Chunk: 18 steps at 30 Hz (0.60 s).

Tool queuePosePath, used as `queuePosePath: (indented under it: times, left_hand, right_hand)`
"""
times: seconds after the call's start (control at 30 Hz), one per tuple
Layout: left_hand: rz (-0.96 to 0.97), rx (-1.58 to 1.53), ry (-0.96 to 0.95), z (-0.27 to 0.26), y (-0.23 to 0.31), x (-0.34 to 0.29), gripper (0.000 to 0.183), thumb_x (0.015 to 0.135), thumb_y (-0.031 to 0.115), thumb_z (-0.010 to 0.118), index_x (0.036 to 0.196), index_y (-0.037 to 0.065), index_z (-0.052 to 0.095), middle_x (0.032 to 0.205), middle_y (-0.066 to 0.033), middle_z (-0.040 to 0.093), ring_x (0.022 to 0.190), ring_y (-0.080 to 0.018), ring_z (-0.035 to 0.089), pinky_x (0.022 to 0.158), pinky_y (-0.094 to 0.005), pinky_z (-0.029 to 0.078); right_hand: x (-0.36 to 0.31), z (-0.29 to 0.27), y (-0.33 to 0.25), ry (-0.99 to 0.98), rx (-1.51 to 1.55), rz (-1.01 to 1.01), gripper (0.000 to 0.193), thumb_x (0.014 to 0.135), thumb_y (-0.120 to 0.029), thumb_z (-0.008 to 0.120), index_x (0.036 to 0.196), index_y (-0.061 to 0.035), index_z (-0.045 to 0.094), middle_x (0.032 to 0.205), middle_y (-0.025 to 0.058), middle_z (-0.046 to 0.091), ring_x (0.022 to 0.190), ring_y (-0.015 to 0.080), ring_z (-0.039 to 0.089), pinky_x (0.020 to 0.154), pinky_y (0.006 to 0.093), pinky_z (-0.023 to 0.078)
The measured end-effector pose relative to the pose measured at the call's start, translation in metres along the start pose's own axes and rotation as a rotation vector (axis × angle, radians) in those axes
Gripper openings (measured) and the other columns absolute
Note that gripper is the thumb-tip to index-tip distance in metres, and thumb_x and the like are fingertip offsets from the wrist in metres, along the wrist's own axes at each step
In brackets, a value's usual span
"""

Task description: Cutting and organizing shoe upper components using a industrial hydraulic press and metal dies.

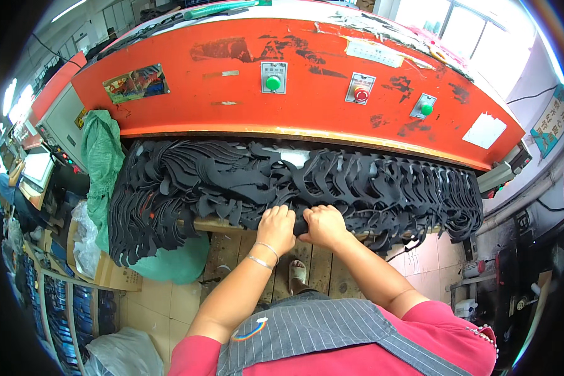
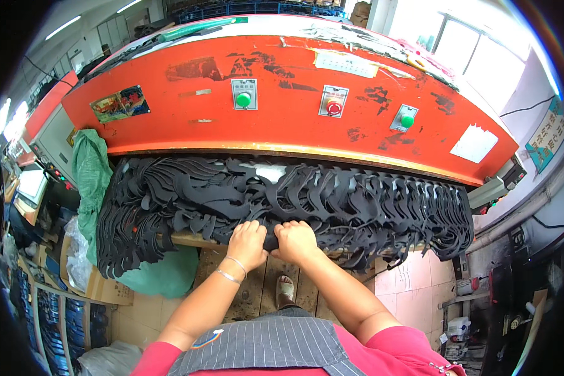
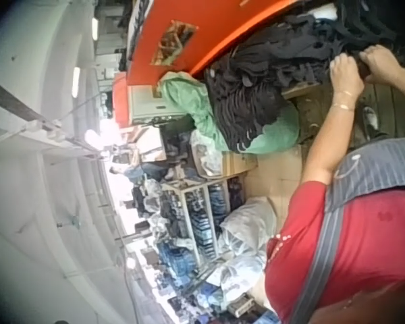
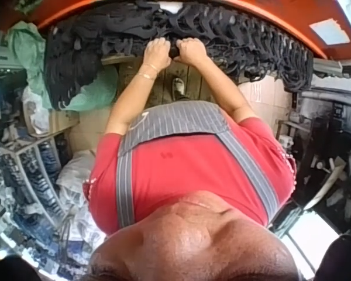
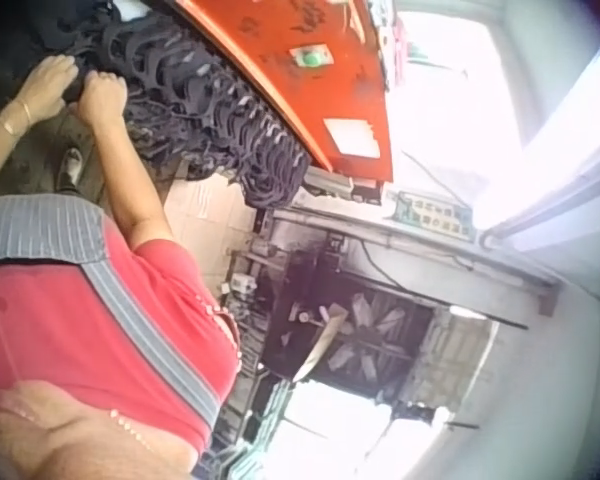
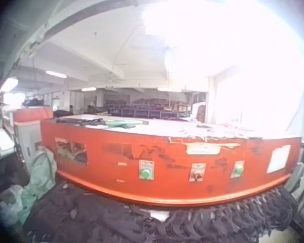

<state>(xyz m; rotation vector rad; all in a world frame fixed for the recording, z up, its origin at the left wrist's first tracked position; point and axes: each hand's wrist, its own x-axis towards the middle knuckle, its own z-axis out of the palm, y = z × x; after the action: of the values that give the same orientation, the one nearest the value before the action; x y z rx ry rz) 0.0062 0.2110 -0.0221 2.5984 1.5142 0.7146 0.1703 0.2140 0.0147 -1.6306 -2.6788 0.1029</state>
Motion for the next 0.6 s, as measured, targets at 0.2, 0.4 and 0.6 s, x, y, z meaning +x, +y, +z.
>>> queuePosePath:
  times: [0.2, 0.4, 0.6]
  left_hand:
    - [0.095, -0.213, -0.511, -0.055, 0.009, -0.044, 0.058, 0.070, 0.044, 0.075, 0.101, -0.003, 0.063, 0.096, -0.0183, 0.060, 0.094, -0.0360, 0.059, 0.084, -0.0437, 0.047]
    - [-0.156, -0.236, -0.366, -0.106, -0.006, 0.018, 0.054, 0.081, 0.047, 0.066, 0.113, 0.002, 0.063, 0.106, -0.0178, 0.063, 0.102, -0.0344, 0.060, 0.088, -0.0425, 0.048]
    - [-0.364, 0.087, -0.444, -0.036, -0.041, 0.002, 0.081, 0.086, 0.052, 0.057, 0.141, -0.004, 0.036, 0.148, -0.0177, 0.036, 0.140, -0.0286, 0.030, 0.114, -0.0452, 0.022]
  right_hand:
    - [-0.024, -0.047, 0.002, -0.551, 0.326, -0.257, 0.063, 0.072, -0.051, 0.075, 0.106, 0.0003, 0.065, 0.095, 0.0202, 0.068, 0.092, 0.0335, 0.066, 0.083, 0.0415, 0.050]
    - [0.057, -0.043, 0.020, 0.210, 0.440, -0.326, 0.033, 0.082, -0.024, 0.067, 0.107, -0.0028, 0.065, 0.101, 0.0156, 0.067, 0.096, 0.0340, 0.062, 0.084, 0.0414, 0.049]
    - [0.093, 0.040, 0.000, 0.338, 0.222, -0.351, 0.014, 0.072, -0.017, 0.068, 0.081, -0.0067, 0.068, 0.087, 0.0087, 0.063, 0.090, 0.0284, 0.058, 0.078, 0.0386, 0.048]
